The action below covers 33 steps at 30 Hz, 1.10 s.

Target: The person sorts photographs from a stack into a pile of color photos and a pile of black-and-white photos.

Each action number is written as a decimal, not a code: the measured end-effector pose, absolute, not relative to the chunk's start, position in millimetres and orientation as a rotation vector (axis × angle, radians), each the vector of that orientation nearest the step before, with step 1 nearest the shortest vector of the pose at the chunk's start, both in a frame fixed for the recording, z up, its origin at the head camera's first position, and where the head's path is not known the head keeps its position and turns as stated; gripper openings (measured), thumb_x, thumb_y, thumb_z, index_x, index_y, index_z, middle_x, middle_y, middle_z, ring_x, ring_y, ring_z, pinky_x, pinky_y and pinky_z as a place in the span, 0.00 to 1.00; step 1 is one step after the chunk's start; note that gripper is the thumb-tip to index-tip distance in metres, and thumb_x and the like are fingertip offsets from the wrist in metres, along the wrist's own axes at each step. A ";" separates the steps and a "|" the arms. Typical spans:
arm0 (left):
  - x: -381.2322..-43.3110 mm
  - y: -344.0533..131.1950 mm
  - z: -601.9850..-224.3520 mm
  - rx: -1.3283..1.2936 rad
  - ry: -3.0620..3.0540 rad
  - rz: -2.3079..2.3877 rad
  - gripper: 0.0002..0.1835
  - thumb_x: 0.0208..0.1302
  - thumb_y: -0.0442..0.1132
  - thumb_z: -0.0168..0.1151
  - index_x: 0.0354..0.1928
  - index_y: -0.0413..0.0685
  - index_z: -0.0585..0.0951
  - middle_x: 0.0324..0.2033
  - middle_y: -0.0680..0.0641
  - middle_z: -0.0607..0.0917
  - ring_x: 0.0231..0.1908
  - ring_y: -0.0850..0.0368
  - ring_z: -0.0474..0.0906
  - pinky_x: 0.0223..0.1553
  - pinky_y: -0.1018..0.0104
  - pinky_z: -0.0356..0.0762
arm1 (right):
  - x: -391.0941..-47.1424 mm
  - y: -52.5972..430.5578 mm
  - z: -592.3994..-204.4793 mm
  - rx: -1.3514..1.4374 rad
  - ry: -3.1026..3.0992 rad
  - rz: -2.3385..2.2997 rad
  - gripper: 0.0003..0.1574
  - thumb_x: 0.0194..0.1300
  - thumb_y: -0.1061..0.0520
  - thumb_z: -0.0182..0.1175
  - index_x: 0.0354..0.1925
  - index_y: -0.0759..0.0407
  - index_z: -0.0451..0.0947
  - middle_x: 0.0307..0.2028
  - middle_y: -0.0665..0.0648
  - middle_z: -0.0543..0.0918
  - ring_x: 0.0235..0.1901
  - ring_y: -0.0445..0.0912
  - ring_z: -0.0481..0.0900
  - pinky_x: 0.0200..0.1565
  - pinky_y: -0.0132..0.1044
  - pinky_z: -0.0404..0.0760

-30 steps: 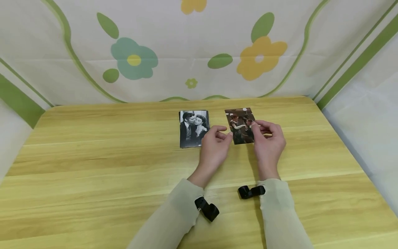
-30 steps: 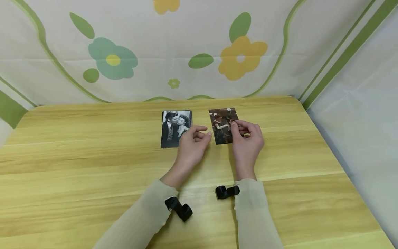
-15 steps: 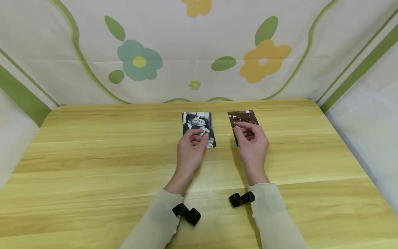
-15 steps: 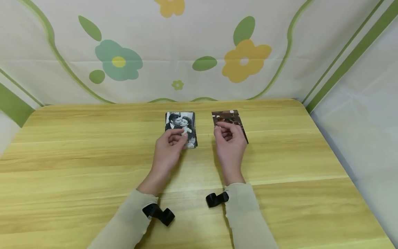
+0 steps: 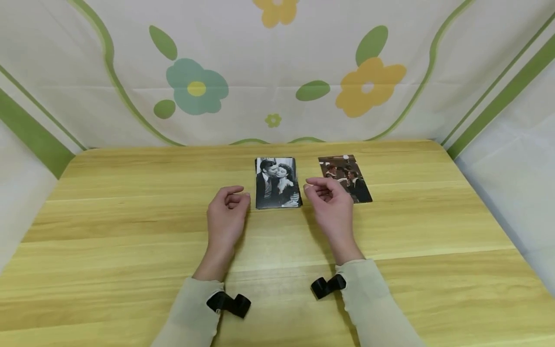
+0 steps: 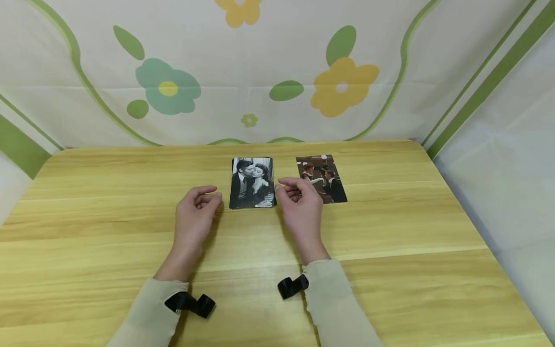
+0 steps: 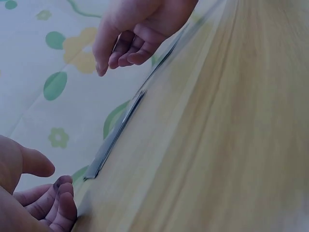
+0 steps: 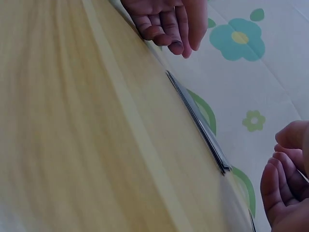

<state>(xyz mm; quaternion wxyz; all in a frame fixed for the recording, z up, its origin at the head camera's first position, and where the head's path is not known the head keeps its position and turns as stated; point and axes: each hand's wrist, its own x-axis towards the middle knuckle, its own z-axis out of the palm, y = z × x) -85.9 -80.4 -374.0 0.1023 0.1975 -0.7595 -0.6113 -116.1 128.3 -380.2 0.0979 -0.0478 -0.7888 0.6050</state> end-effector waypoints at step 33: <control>-84.9 -82.7 -384.1 0.415 -2.448 -1.532 0.13 0.67 0.35 0.72 0.51 0.38 0.90 0.32 0.42 0.88 0.33 0.53 0.81 0.39 0.68 0.78 | -116.3 113.9 -392.2 -0.053 -2.693 1.504 0.23 0.67 0.54 0.74 0.58 0.60 0.86 0.45 0.57 0.81 0.41 0.48 0.78 0.45 0.37 0.79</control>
